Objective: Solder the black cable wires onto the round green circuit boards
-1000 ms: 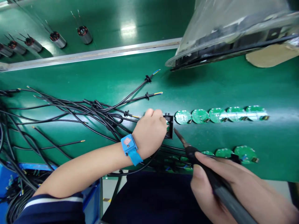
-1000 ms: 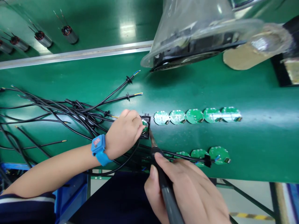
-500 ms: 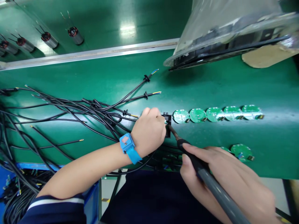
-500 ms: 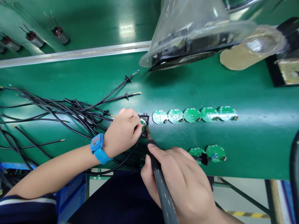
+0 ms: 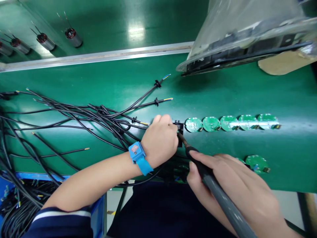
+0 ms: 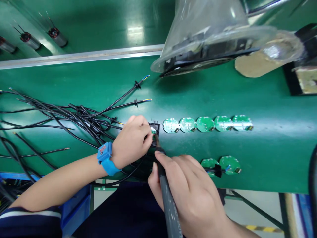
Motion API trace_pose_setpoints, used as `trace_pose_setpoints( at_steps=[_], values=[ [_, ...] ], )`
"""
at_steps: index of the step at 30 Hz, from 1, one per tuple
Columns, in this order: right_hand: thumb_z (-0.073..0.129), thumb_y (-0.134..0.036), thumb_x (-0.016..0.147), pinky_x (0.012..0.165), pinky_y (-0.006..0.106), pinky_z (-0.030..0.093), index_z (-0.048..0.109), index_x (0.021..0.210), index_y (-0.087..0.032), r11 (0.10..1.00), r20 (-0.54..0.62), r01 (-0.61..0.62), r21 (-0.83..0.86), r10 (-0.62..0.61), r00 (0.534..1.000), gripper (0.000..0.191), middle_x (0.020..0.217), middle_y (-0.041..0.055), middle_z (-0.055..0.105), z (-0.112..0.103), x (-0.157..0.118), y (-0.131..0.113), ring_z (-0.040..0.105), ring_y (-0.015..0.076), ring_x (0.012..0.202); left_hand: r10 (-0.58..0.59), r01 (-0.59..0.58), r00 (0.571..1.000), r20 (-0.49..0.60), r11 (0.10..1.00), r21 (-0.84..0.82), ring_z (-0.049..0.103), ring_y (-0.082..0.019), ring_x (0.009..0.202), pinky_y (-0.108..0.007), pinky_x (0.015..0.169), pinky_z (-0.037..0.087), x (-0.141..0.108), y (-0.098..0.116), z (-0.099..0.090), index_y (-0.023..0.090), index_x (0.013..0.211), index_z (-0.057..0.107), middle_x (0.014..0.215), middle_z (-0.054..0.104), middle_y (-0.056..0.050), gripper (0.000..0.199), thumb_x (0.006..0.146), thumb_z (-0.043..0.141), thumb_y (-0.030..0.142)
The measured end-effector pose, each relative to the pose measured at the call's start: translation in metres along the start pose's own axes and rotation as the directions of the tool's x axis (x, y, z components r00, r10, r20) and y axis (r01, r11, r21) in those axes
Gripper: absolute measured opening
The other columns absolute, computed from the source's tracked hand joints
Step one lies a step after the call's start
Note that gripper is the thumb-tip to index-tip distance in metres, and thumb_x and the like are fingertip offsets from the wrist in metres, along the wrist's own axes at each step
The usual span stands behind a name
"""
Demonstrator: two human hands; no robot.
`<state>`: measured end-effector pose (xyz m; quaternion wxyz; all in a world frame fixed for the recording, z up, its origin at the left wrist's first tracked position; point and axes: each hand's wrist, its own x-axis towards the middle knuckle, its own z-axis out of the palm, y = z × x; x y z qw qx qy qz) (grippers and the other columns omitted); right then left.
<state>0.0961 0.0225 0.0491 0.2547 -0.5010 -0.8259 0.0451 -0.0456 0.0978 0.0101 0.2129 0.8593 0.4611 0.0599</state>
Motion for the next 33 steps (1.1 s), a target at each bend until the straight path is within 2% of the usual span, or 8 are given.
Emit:
trace_pose_setpoints(
  at_steps=[17, 27, 33],
  values=[
    [0.058, -0.010, 0.079, 0.062, 0.029, 0.045, 0.056, 0.100, -0.006, 1.000, 0.019, 0.017, 0.002, -0.018, 1.000, 0.021, 0.074, 0.0052, 0.058, 0.000, -0.001, 0.000, 0.053, 0.0132, 0.063, -0.008, 0.009, 0.997, -0.079, 1.000, 0.015, 0.044, -0.020, 0.077, -0.034, 0.072, 0.042, -0.001, 0.002, 0.006, 0.012, 0.071, 0.059, 0.078, 0.050, -0.009, 0.024, 0.085, 0.040, 0.013],
    [0.055, -0.013, 0.082, 0.063, 0.028, 0.047, 0.054, 0.103, -0.012, 1.000, 0.035, 0.013, 0.003, -0.013, 0.999, 0.022, 0.075, 0.0036, 0.058, 0.001, -0.001, 0.002, 0.055, 0.0126, 0.063, -0.005, 0.006, 0.999, -0.036, 1.000, 0.021, 0.044, -0.020, 0.077, -0.034, 0.073, 0.041, 0.000, 0.002, 0.003, 0.013, 0.070, 0.059, 0.074, 0.048, -0.007, 0.024, 0.085, 0.040, 0.013],
    [0.053, -0.017, 0.084, 0.066, 0.027, 0.048, 0.052, 0.107, -0.015, 0.998, 0.014, -0.061, 0.004, 0.061, 0.998, 0.023, 0.076, 0.0026, 0.059, -0.011, -0.008, 0.003, 0.057, 0.0132, 0.064, -0.018, 0.018, 1.000, -0.013, 1.000, 0.019, 0.044, -0.020, 0.075, -0.035, 0.072, 0.041, 0.001, 0.002, -0.001, 0.013, 0.068, 0.059, 0.075, 0.049, -0.008, 0.025, 0.086, 0.041, 0.013]
  ],
)
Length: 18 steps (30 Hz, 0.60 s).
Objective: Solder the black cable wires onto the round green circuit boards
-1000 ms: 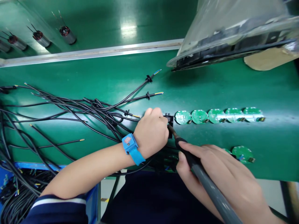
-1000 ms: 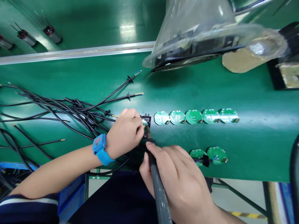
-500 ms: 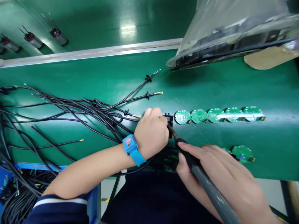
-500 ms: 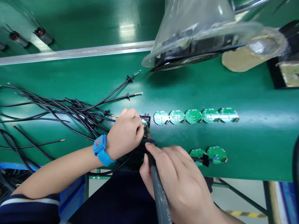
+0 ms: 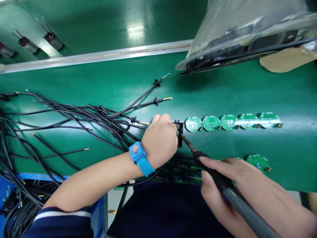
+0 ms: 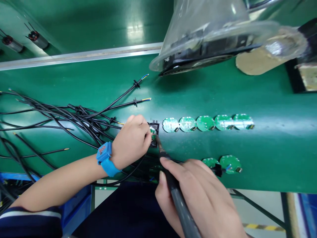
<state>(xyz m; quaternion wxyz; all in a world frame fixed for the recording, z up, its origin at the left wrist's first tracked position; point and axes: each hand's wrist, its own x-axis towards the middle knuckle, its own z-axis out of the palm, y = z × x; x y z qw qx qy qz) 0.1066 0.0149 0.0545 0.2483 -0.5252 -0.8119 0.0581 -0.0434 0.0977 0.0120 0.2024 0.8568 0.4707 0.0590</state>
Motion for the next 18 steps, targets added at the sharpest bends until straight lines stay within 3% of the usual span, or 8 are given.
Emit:
trace_pose_setpoints(
  at_steps=[5, 12, 18],
  values=[
    [0.054, -0.020, 0.083, 0.067, 0.026, 0.048, 0.054, 0.105, -0.016, 0.999, 0.019, 0.013, -0.029, -0.013, 1.000, 0.022, 0.077, 0.0016, 0.058, -0.007, -0.006, 0.007, 0.057, 0.0126, 0.064, -0.002, 0.002, 1.000, 0.010, 1.000, -0.004, 0.045, -0.020, 0.075, -0.034, 0.072, 0.040, 0.000, -0.001, -0.001, 0.013, 0.066, 0.059, 0.076, 0.051, -0.008, 0.025, 0.085, 0.042, 0.012],
    [0.054, -0.014, 0.083, 0.063, 0.027, 0.046, 0.053, 0.106, -0.013, 1.000, 0.000, 0.022, -0.019, -0.022, 1.000, 0.022, 0.075, 0.0028, 0.058, 0.007, -0.002, 0.003, 0.055, 0.0128, 0.063, 0.066, -0.064, 0.997, -0.031, 0.997, 0.048, 0.045, -0.020, 0.074, -0.033, 0.071, 0.040, 0.001, 0.000, -0.001, 0.013, 0.064, 0.058, 0.070, 0.051, -0.007, 0.027, 0.084, 0.042, 0.009],
    [0.059, -0.012, 0.080, 0.067, 0.028, 0.047, 0.055, 0.104, -0.010, 0.998, -0.022, 0.049, -0.042, -0.049, 0.999, 0.025, 0.080, 0.0038, 0.062, 0.013, 0.001, -0.002, 0.057, 0.0131, 0.069, 0.051, -0.054, 0.998, 0.044, 0.995, 0.079, 0.046, -0.021, 0.076, -0.034, 0.070, 0.040, 0.003, 0.001, -0.004, 0.013, 0.064, 0.059, 0.069, 0.052, -0.008, 0.027, 0.085, 0.041, 0.011]
  ],
)
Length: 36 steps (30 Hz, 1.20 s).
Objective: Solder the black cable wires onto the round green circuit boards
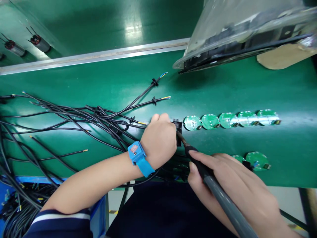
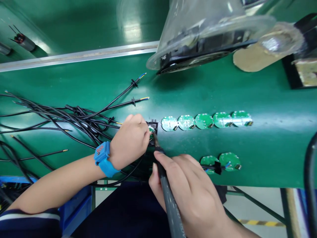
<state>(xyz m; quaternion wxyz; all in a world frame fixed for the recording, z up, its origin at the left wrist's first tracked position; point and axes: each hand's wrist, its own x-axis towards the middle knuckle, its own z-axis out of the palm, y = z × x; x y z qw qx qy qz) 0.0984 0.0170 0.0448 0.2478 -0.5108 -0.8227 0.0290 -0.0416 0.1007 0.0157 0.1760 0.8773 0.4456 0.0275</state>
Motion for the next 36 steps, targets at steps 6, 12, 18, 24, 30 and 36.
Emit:
trace_pose_setpoints(
  at_steps=[6, 12, 18, 24, 30, 36],
  values=[
    [0.058, -0.011, 0.081, 0.070, 0.028, 0.048, 0.054, 0.104, -0.008, 0.995, 0.011, -0.034, 0.090, 0.033, 0.999, 0.024, 0.083, 0.0057, 0.063, -0.001, 0.000, 0.001, 0.059, 0.0124, 0.071, -0.006, 0.006, 0.998, 0.059, 1.000, -0.002, 0.048, -0.023, 0.080, -0.035, 0.073, 0.040, 0.002, 0.002, -0.004, 0.012, 0.067, 0.060, 0.069, 0.052, -0.008, 0.027, 0.085, 0.040, 0.011],
    [0.056, -0.013, 0.083, 0.069, 0.027, 0.048, 0.055, 0.103, -0.009, 0.997, 0.002, -0.048, 0.063, 0.048, 0.999, 0.020, 0.081, 0.0045, 0.062, 0.001, 0.001, -0.003, 0.058, 0.0119, 0.069, -0.040, 0.038, 0.996, 0.081, 0.999, 0.020, 0.048, -0.023, 0.080, -0.035, 0.070, 0.040, 0.000, 0.003, -0.002, 0.012, 0.070, 0.060, 0.073, 0.053, -0.009, 0.027, 0.087, 0.039, 0.013],
    [0.055, -0.015, 0.084, 0.073, 0.026, 0.050, 0.052, 0.108, -0.012, 0.997, 0.022, -0.076, 0.030, 0.076, 0.997, 0.025, 0.083, 0.0033, 0.063, -0.005, -0.013, 0.005, 0.060, 0.0119, 0.070, 0.012, -0.010, 1.000, -0.027, 0.997, 0.078, 0.048, -0.021, 0.075, -0.034, 0.068, 0.039, 0.001, 0.002, 0.002, 0.013, 0.064, 0.057, 0.067, 0.051, -0.007, 0.025, 0.084, 0.042, 0.011],
    [0.055, -0.019, 0.084, 0.076, 0.026, 0.050, 0.052, 0.111, -0.016, 0.998, 0.062, -0.046, 0.046, 0.043, 0.997, 0.027, 0.087, 0.0028, 0.064, -0.012, -0.021, 0.011, 0.062, 0.0125, 0.075, 0.035, -0.028, 0.998, -0.054, 0.993, 0.116, 0.047, -0.021, 0.074, -0.033, 0.065, 0.038, 0.001, 0.002, 0.002, 0.014, 0.062, 0.056, 0.064, 0.051, -0.007, 0.024, 0.083, 0.045, 0.010],
    [0.058, -0.014, 0.082, 0.072, 0.027, 0.048, 0.055, 0.105, -0.010, 0.998, -0.008, -0.061, -0.011, 0.061, 0.998, 0.024, 0.083, 0.0048, 0.062, -0.002, -0.010, -0.003, 0.058, 0.0128, 0.071, 0.020, -0.017, 1.000, -0.021, 0.993, 0.119, 0.048, -0.021, 0.074, -0.034, 0.065, 0.038, 0.000, 0.005, -0.001, 0.013, 0.063, 0.057, 0.063, 0.052, -0.007, 0.025, 0.083, 0.044, 0.010],
    [0.057, -0.011, 0.081, 0.068, 0.029, 0.047, 0.054, 0.105, -0.008, 0.997, 0.002, -0.047, 0.067, 0.047, 0.999, 0.025, 0.080, 0.0052, 0.062, 0.003, -0.005, -0.002, 0.057, 0.0129, 0.067, 0.030, -0.022, 0.998, -0.062, 0.993, 0.118, 0.048, -0.021, 0.074, -0.034, 0.065, 0.037, -0.001, 0.005, 0.004, 0.013, 0.063, 0.058, 0.065, 0.054, -0.007, 0.025, 0.084, 0.044, 0.012]
  ],
)
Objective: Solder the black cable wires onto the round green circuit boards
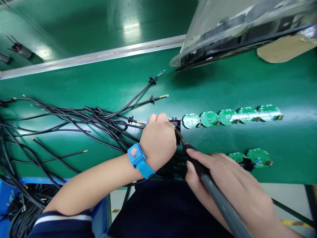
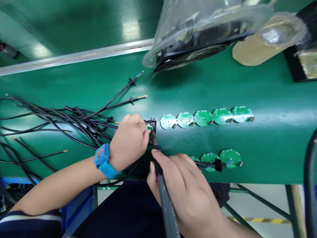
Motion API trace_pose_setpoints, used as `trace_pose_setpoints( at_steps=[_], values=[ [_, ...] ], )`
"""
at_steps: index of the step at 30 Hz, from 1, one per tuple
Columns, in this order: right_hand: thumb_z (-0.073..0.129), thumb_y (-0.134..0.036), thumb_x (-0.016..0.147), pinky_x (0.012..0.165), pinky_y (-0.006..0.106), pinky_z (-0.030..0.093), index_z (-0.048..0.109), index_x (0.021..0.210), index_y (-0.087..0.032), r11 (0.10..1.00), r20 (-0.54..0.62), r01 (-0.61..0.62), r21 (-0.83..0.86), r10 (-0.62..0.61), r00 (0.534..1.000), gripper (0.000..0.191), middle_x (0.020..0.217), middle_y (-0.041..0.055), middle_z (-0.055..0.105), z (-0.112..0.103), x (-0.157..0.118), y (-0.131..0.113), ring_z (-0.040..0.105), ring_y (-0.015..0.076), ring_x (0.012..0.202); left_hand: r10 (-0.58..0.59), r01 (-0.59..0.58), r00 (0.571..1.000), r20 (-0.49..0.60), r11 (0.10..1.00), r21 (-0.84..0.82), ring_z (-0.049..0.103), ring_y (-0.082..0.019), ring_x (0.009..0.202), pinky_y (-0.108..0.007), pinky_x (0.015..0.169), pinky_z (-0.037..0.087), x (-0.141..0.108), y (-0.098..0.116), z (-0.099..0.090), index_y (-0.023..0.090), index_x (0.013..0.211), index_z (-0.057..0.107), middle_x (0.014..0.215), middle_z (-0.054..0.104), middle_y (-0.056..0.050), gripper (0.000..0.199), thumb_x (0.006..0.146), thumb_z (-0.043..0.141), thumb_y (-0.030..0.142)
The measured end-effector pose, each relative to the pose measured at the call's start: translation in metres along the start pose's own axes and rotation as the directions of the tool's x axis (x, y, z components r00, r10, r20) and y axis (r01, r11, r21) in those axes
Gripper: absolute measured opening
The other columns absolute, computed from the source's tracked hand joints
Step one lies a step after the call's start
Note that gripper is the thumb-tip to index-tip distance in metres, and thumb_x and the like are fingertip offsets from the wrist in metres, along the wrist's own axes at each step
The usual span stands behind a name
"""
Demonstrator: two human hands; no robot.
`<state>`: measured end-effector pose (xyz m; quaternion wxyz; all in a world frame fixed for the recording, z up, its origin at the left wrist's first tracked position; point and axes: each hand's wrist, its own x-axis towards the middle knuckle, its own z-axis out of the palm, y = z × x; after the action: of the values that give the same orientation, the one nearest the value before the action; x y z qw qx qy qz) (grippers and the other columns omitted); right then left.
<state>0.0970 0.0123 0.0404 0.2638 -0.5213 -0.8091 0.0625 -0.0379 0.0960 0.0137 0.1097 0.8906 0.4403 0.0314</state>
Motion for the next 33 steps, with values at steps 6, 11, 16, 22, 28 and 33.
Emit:
trace_pose_setpoints(
  at_steps=[6, 11, 16, 22, 28, 33],
  values=[
    [0.059, -0.012, 0.080, 0.071, 0.028, 0.048, 0.054, 0.105, -0.008, 1.000, -0.013, -0.017, -0.007, 0.017, 1.000, 0.026, 0.083, 0.0053, 0.064, 0.003, -0.003, -0.002, 0.059, 0.0126, 0.070, 0.005, -0.005, 1.000, -0.009, 1.000, -0.004, 0.049, -0.021, 0.074, -0.033, 0.064, 0.037, 0.001, 0.000, 0.001, 0.013, 0.062, 0.058, 0.064, 0.055, -0.007, 0.025, 0.083, 0.046, 0.012],
    [0.059, -0.014, 0.082, 0.073, 0.028, 0.050, 0.054, 0.108, -0.008, 0.997, -0.037, -0.007, -0.077, 0.005, 0.999, 0.027, 0.082, 0.0050, 0.064, 0.003, -0.008, -0.003, 0.060, 0.0138, 0.073, 0.005, -0.006, 0.999, 0.048, 1.000, 0.010, 0.048, -0.022, 0.076, -0.034, 0.066, 0.037, 0.001, 0.000, -0.002, 0.012, 0.065, 0.059, 0.066, 0.055, -0.008, 0.026, 0.085, 0.042, 0.012],
    [0.055, -0.012, 0.083, 0.073, 0.028, 0.052, 0.051, 0.111, -0.010, 0.997, -0.053, -0.046, -0.059, 0.043, 0.998, 0.028, 0.081, 0.0046, 0.063, -0.005, -0.004, -0.004, 0.061, 0.0145, 0.070, -0.017, 0.017, 0.999, 0.039, 1.000, -0.003, 0.048, -0.022, 0.076, -0.035, 0.066, 0.037, 0.000, 0.000, -0.002, 0.013, 0.066, 0.059, 0.069, 0.056, -0.008, 0.026, 0.085, 0.042, 0.013],
    [0.054, -0.014, 0.084, 0.071, 0.028, 0.050, 0.051, 0.109, -0.011, 0.998, -0.007, -0.024, -0.057, 0.024, 1.000, 0.026, 0.079, 0.0046, 0.062, -0.005, -0.005, -0.001, 0.060, 0.0142, 0.068, -0.011, 0.011, 0.999, 0.039, 1.000, -0.004, 0.048, -0.022, 0.075, -0.034, 0.066, 0.037, 0.001, 0.000, -0.004, 0.013, 0.065, 0.058, 0.067, 0.055, -0.008, 0.025, 0.085, 0.043, 0.011],
    [0.060, -0.015, 0.081, 0.069, 0.027, 0.048, 0.053, 0.110, -0.011, 0.995, 0.008, -0.021, -0.098, 0.022, 1.000, 0.030, 0.084, 0.0041, 0.063, -0.002, -0.009, 0.000, 0.059, 0.0134, 0.070, -0.015, 0.015, 0.996, 0.093, 1.000, 0.006, 0.049, -0.023, 0.077, -0.035, 0.067, 0.038, 0.000, 0.001, -0.005, 0.011, 0.069, 0.060, 0.068, 0.056, -0.009, 0.026, 0.087, 0.042, 0.013],
    [0.059, -0.014, 0.081, 0.072, 0.026, 0.048, 0.054, 0.109, -0.010, 0.998, 0.008, -0.047, -0.032, 0.048, 0.999, 0.029, 0.085, 0.0039, 0.063, -0.002, -0.006, 0.000, 0.060, 0.0118, 0.071, -0.055, 0.056, 0.992, 0.114, 0.998, -0.004, 0.049, -0.023, 0.077, -0.034, 0.066, 0.038, 0.000, 0.001, -0.005, 0.010, 0.074, 0.061, 0.074, 0.055, -0.010, 0.025, 0.088, 0.041, 0.015]
  ],
)
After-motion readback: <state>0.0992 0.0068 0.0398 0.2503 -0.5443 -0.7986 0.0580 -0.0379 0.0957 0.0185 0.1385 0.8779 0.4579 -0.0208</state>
